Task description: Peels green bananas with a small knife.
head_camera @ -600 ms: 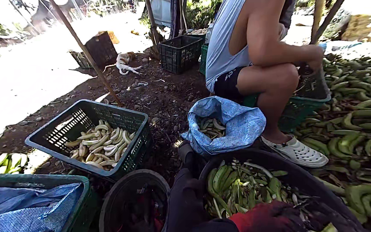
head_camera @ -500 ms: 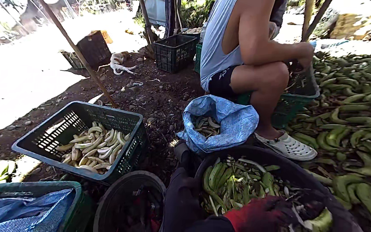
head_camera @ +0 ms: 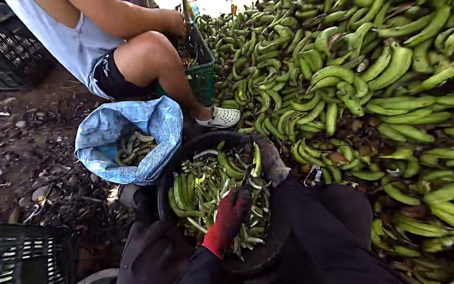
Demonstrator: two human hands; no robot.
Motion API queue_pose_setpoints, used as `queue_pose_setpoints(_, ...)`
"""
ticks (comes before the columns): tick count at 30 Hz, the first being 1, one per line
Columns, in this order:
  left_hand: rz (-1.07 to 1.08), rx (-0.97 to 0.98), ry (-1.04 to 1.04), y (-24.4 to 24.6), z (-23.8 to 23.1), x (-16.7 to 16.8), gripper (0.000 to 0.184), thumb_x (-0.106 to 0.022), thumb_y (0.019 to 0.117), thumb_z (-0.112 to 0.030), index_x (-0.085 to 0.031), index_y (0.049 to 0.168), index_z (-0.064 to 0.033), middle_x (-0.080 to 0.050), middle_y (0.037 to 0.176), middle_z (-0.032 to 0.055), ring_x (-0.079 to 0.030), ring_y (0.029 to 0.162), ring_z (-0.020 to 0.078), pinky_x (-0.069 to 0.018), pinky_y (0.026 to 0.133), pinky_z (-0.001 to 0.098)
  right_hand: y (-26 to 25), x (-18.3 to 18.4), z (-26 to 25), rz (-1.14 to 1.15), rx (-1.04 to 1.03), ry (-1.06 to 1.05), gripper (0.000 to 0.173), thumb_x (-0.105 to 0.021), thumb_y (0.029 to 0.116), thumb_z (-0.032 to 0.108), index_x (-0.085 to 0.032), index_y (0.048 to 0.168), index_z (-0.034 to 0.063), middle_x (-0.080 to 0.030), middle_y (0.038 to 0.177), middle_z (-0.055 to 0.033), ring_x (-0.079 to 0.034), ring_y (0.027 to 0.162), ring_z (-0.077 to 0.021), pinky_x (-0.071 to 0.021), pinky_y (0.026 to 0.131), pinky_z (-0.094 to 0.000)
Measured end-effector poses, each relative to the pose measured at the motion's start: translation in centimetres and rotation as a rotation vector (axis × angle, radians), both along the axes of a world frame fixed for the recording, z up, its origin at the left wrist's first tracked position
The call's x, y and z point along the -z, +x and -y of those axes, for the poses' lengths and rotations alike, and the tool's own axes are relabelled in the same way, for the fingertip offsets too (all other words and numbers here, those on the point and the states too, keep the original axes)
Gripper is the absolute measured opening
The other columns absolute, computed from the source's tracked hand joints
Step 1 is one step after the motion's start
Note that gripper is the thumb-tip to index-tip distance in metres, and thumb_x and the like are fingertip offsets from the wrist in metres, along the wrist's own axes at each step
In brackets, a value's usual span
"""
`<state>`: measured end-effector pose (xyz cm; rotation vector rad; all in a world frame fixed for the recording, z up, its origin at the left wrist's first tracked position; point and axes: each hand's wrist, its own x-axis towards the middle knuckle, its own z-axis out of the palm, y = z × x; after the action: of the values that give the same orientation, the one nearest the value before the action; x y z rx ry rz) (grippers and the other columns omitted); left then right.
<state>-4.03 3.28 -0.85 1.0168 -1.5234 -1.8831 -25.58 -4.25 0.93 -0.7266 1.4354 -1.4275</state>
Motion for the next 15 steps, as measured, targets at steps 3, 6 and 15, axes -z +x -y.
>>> queue_pose_setpoints(3, -0.004, 0.004, 0.011, -0.1, -0.1, 0.2, 0.045, -0.049, 0.1053, -0.043, -0.063, 0.128, -0.007, -0.067, 0.079, 0.0066, -0.064, 0.061, 0.0194, -0.0584, 0.055, 0.0372, 0.0, 0.0, 0.0, 0.048, -0.003, 0.016, 0.054, -0.046, 0.1004, 0.065, -0.064, 0.119, 0.0174, -0.064, 0.08, -0.0037, -0.062, 0.064, -0.0175, -0.0568, 0.059, -0.038)
queue_pose_setpoints(6, -0.004, 0.0, 0.034, -0.1, -0.1, -0.3, 0.047, -0.05, 0.1049, -0.046, -0.064, 0.126, -0.007, -0.066, 0.078, 0.0061, -0.062, 0.059, 0.0184, -0.0568, 0.054, 0.0354, 0.0, -0.3, 0.0, 0.061, -0.005, 0.046, 0.055, -0.047, 0.0986, 0.067, -0.066, 0.118, 0.0188, -0.064, 0.078, -0.003, -0.062, 0.062, -0.0173, -0.0567, 0.057, -0.037)
queue_pose_setpoints(15, 0.16, 0.011, 0.011, -0.5, 0.0, 1.1, 0.045, -0.054, 0.1011, -0.052, -0.066, 0.121, -0.0134, -0.067, 0.079, 0.0027, -0.065, 0.063, 0.0168, -0.0589, 0.058, 0.0378, 0.3, 0.1, -0.3, 0.118, -0.088, -0.014, 0.057, -0.04, 0.1018, 0.066, -0.067, 0.117, 0.0186, -0.058, 0.071, -0.0007, -0.056, 0.056, -0.0134, -0.0531, 0.053, -0.0329)
